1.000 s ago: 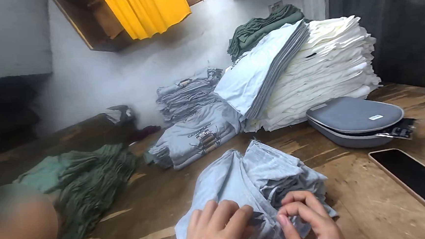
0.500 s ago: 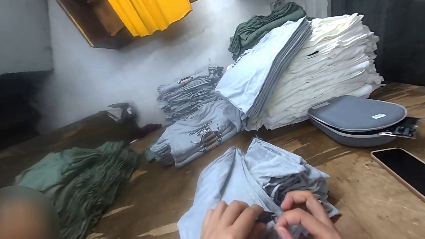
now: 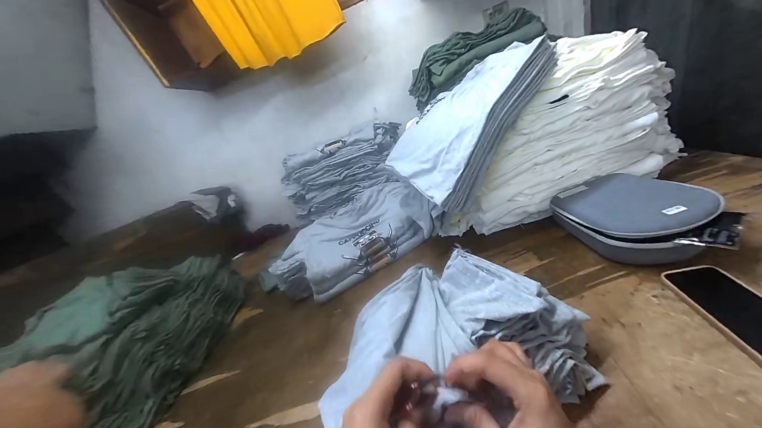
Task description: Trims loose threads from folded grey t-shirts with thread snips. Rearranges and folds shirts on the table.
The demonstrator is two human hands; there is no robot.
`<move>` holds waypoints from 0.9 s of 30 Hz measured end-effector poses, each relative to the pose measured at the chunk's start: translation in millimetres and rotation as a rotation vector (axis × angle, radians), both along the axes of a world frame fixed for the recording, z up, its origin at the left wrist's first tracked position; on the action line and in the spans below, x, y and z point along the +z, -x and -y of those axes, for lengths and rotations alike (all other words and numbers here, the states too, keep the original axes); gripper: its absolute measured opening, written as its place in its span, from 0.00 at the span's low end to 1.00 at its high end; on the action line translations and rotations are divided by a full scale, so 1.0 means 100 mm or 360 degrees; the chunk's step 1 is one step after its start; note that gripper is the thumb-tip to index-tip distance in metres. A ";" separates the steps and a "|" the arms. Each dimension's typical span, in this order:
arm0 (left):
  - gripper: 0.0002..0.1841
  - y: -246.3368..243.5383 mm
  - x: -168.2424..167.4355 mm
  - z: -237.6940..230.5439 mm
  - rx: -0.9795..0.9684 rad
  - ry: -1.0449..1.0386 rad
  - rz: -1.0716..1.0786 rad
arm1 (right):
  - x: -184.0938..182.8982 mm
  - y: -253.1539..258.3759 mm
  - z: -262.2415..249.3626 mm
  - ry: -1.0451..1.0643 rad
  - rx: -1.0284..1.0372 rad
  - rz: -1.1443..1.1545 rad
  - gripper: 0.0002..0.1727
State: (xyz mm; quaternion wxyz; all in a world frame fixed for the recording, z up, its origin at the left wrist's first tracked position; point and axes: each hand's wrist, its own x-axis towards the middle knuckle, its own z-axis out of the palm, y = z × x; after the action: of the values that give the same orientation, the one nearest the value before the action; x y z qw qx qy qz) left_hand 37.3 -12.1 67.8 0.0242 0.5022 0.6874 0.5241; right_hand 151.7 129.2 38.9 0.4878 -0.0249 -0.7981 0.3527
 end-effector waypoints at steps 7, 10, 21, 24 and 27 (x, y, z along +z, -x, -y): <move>0.28 0.14 -0.06 -0.09 -0.0114 -0.0090 0.0633 | -0.16 -0.15 -0.20 -0.0589 -0.0810 -0.0137 0.12; 0.30 0.10 -0.11 -0.01 -0.0090 -0.0194 0.0189 | -0.11 -0.28 -0.10 -0.0466 -0.0750 -0.0086 0.21; 0.05 -0.12 -0.20 -0.02 0.0612 -0.0336 -0.1412 | -0.21 -0.26 0.02 -0.0351 -0.0527 -0.0112 0.22; 0.21 -0.11 -0.09 0.03 0.0409 -0.0040 -0.0949 | -0.19 -0.31 -0.16 -0.0460 -0.0318 0.0054 0.15; 0.13 0.11 -0.02 0.17 0.0313 0.0105 -0.0562 | -0.07 -0.41 -0.37 -0.0489 0.0070 0.0231 0.06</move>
State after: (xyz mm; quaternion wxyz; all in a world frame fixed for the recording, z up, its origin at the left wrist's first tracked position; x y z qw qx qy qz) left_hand 26.6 -29.6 65.9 -0.1316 0.5157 0.7435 0.4048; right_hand 192.9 166.3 32.3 0.4191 0.0420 -0.8762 0.2344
